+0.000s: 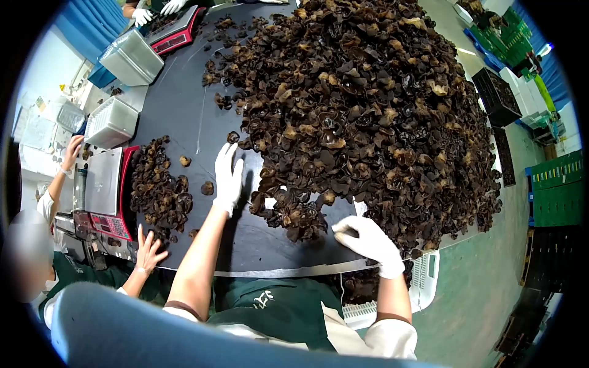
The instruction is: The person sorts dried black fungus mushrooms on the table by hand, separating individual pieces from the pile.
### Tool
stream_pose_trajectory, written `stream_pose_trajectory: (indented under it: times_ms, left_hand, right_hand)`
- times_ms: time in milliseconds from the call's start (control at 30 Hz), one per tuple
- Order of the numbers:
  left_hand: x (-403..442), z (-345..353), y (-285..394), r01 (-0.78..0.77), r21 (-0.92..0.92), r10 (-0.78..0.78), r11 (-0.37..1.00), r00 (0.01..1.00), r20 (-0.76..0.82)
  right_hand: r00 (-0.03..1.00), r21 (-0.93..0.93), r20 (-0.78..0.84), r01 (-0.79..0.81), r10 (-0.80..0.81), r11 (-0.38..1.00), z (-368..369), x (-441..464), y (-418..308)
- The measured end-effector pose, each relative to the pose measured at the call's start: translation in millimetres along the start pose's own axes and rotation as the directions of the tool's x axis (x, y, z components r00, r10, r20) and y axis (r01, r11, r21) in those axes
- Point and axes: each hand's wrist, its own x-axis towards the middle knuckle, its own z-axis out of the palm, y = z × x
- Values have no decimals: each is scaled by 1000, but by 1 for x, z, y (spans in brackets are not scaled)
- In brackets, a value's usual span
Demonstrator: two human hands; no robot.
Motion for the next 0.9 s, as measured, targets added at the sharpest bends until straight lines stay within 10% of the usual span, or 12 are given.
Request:
stream_pose_trajectory:
  times_ms: [200,467,700,900]
  left_hand:
    - [-2,21,25,-173,44,131,984,868,478]
    - [-84,-28,78,-294,-203,353,934,846,400]
    - [-122,-72,39,19,61,-35,998,963,268]
    - [-146,-92,26,154,42,-159,987,960,230]
  right_hand:
    - [879,-413,-313,215,-360,885,60,45,-6]
    - [858,-605,-355,92,-371,791,78,35,-1]
    - [890,-626,127,414,-438,661,143,4,5]
    - [835,-498,-261,313,-485,808,111,22,7]
